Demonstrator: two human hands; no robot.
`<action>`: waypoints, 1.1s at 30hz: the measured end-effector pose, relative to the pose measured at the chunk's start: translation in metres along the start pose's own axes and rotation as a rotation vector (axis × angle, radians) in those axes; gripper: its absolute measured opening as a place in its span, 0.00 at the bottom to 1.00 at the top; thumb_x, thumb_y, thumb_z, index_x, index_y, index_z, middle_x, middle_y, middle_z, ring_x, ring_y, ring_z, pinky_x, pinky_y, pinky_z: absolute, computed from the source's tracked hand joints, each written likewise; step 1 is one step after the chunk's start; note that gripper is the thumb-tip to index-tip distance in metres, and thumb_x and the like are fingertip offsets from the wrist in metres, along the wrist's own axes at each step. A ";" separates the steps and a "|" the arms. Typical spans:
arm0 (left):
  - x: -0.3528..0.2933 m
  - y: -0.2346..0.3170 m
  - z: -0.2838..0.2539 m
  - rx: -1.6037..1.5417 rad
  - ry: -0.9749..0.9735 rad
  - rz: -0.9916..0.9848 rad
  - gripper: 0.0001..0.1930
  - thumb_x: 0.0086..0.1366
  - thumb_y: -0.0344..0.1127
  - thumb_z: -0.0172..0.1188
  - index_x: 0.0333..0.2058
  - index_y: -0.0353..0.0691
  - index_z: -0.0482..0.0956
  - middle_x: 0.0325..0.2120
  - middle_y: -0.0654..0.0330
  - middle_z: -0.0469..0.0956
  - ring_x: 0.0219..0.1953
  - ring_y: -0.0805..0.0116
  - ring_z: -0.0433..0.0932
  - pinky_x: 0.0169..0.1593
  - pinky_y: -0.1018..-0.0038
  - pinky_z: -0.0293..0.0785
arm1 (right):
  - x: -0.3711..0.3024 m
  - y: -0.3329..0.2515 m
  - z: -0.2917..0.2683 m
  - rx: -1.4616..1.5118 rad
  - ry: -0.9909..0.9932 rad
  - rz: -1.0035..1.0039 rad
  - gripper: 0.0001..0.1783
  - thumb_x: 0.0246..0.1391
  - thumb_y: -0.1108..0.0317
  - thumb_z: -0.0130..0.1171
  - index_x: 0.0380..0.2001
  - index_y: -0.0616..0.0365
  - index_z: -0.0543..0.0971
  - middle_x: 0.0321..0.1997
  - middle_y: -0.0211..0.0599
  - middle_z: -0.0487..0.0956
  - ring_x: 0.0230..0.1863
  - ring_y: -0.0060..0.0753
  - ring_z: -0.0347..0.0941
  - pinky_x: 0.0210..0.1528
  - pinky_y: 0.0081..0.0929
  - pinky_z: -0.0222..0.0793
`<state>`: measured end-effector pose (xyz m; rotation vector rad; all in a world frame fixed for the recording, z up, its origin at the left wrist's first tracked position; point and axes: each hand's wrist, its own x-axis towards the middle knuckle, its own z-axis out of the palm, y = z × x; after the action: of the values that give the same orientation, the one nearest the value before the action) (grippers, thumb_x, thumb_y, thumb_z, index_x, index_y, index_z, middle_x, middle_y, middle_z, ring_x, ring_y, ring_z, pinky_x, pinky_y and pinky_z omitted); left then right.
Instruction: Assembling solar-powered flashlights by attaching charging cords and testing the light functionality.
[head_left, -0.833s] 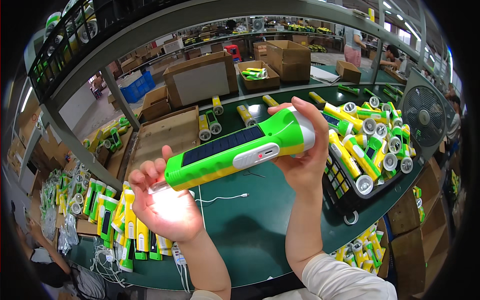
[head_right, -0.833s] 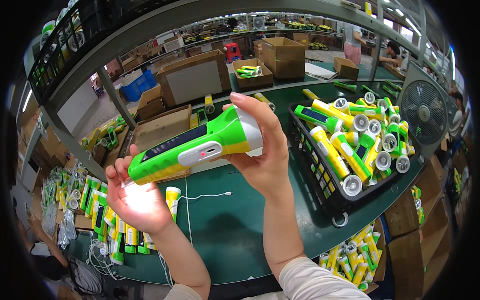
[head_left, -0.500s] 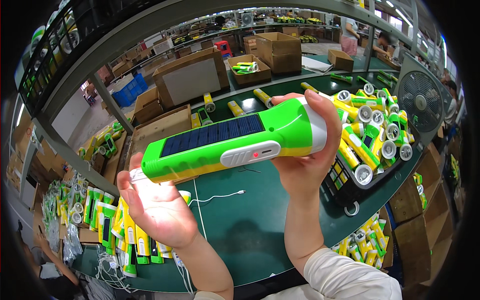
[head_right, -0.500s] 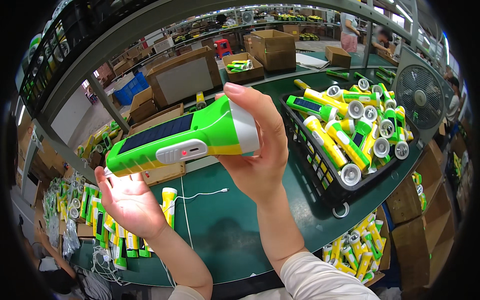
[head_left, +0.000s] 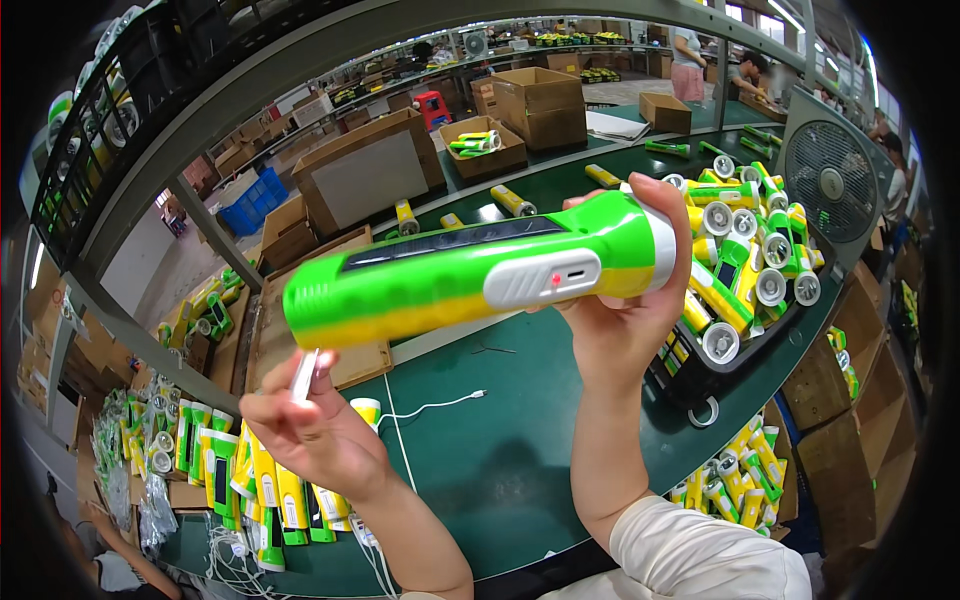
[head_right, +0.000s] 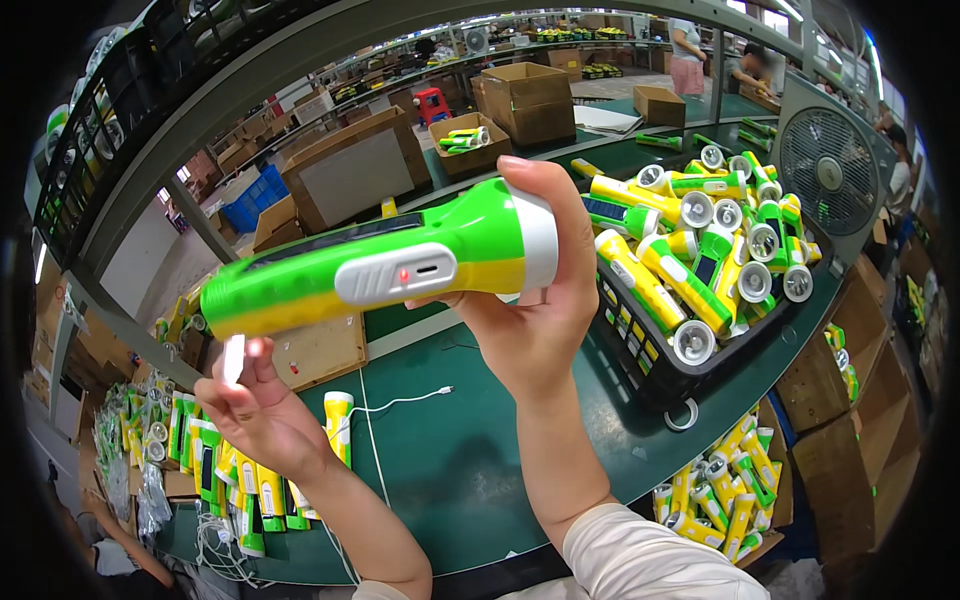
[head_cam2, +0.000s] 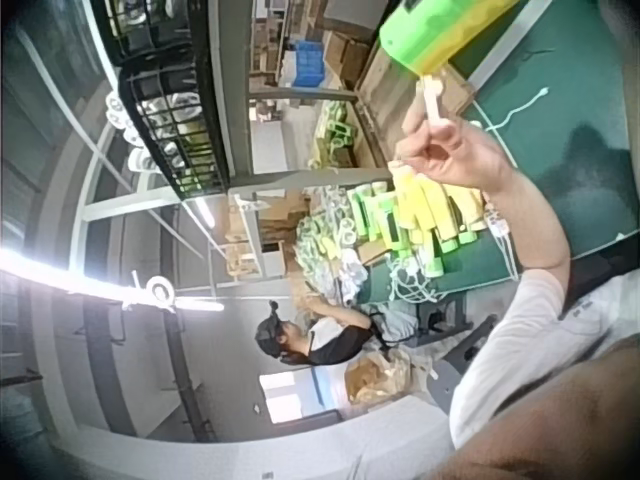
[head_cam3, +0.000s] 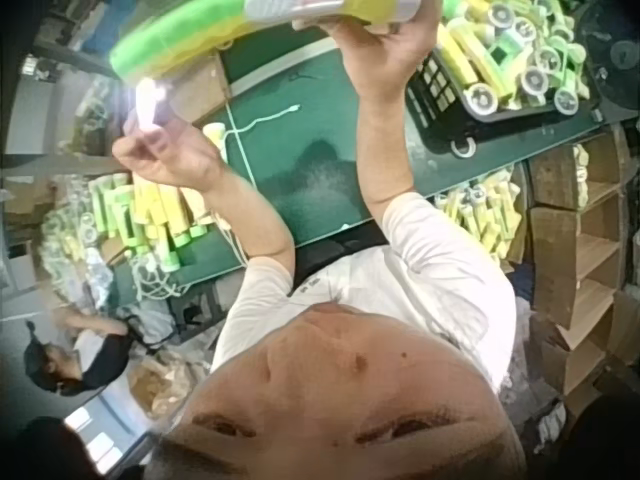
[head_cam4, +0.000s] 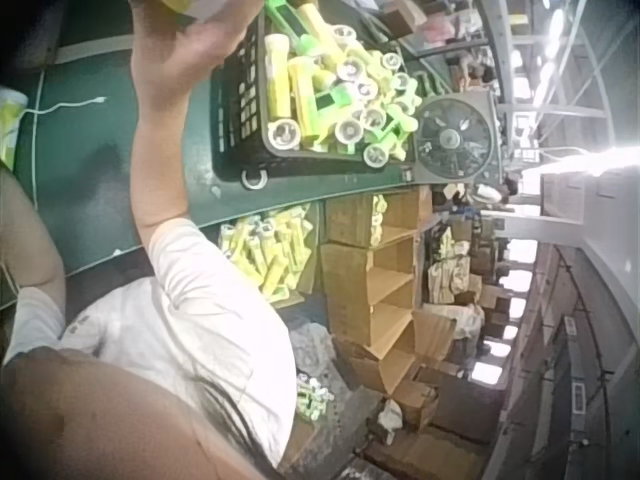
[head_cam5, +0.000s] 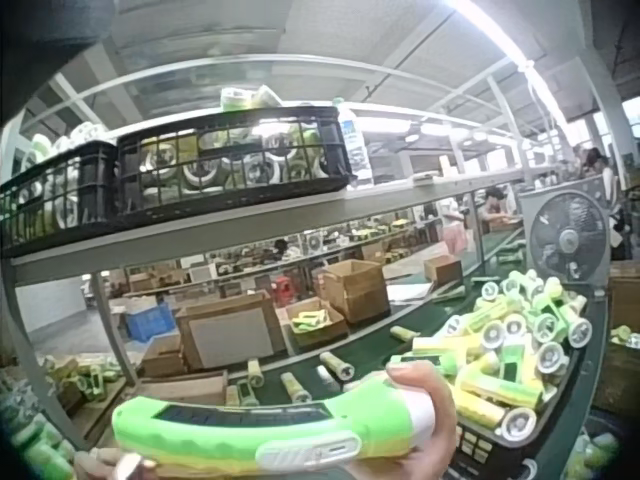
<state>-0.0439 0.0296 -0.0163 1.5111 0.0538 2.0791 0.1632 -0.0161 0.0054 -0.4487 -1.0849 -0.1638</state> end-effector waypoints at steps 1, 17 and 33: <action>-0.004 0.001 0.004 0.055 0.041 0.022 0.15 0.54 0.36 0.67 0.35 0.40 0.71 0.34 0.55 0.73 0.39 0.64 0.73 0.46 0.68 0.71 | -0.003 -0.004 0.003 0.085 0.008 0.072 0.47 0.31 0.74 0.75 0.57 0.60 0.60 0.46 0.43 0.73 0.46 0.35 0.73 0.47 0.27 0.71; 0.000 0.014 0.020 0.674 0.065 0.337 0.30 0.41 0.31 0.75 0.44 0.37 0.70 0.41 0.50 0.73 0.41 0.60 0.75 0.46 0.71 0.75 | -0.003 0.008 0.023 0.117 -0.261 -0.219 0.31 0.33 0.77 0.70 0.46 0.66 0.72 0.47 0.46 0.76 0.45 0.40 0.74 0.46 0.29 0.70; 0.001 0.022 0.035 0.642 0.191 0.341 0.18 0.64 0.28 0.50 0.52 0.39 0.60 0.55 0.37 0.64 0.52 0.44 0.71 0.45 0.59 0.80 | -0.011 -0.011 0.037 -0.044 -0.199 -0.150 0.43 0.34 0.75 0.71 0.55 0.59 0.61 0.42 0.50 0.73 0.42 0.37 0.73 0.48 0.32 0.72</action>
<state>-0.0225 0.0019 0.0047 1.7600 0.6299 2.6384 0.1242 -0.0112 0.0131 -0.4289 -1.3137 -0.2804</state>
